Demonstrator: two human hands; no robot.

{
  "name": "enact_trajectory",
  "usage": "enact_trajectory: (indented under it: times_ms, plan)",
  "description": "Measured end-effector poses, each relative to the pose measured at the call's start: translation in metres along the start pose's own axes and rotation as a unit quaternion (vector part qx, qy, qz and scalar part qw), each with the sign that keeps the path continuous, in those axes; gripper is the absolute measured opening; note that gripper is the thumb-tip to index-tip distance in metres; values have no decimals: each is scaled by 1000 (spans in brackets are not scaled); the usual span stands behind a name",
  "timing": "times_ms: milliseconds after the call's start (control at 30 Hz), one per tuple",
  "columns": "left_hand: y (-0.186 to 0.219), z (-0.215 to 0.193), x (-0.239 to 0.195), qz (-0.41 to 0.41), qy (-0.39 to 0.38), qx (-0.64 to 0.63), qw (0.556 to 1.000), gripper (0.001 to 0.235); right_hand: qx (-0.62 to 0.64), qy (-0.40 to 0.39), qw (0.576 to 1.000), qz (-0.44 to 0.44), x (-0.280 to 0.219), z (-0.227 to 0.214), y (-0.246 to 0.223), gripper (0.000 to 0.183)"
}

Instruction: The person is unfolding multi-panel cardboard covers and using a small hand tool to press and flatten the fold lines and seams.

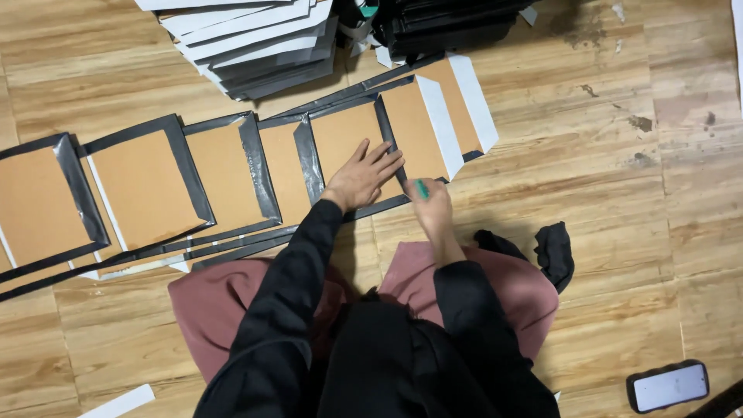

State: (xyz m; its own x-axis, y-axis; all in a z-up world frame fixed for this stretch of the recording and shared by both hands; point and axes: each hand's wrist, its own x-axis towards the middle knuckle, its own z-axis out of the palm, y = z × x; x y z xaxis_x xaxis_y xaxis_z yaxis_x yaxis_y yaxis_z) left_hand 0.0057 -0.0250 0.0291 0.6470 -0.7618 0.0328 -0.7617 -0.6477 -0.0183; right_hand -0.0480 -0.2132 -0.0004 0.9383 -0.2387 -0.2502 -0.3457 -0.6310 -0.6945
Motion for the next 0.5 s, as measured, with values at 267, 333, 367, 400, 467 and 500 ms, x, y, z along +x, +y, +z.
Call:
enact_trajectory:
  times_ms: [267, 333, 367, 400, 467, 500]
  plan:
    - [-5, 27, -9, -5, 86, -61, 994, 65, 120, 94, 982, -112, 30, -5, 6, 31]
    - [-4, 28, -11, -8, 91, -65, 994, 63, 63, 84, 982, -157, 38, -7, -38, 28]
    - [-5, 28, -11, -6, 96, -67, 993, 61, 8, 78, 976, -201, 42, -8, -60, 26]
    - [-4, 32, -12, -11, 94, -69, 993, 61, 7, 73, 977, -201, 53, 3, -64, 26]
    - [-6, 40, -11, -7, 97, -71, 993, 58, -108, 64, 964, -235, 77, 24, -74, 27]
    - [-9, 39, -9, -9, 96, -69, 993, 58, -106, 62, 964, -237, 98, 33, -79, 27]
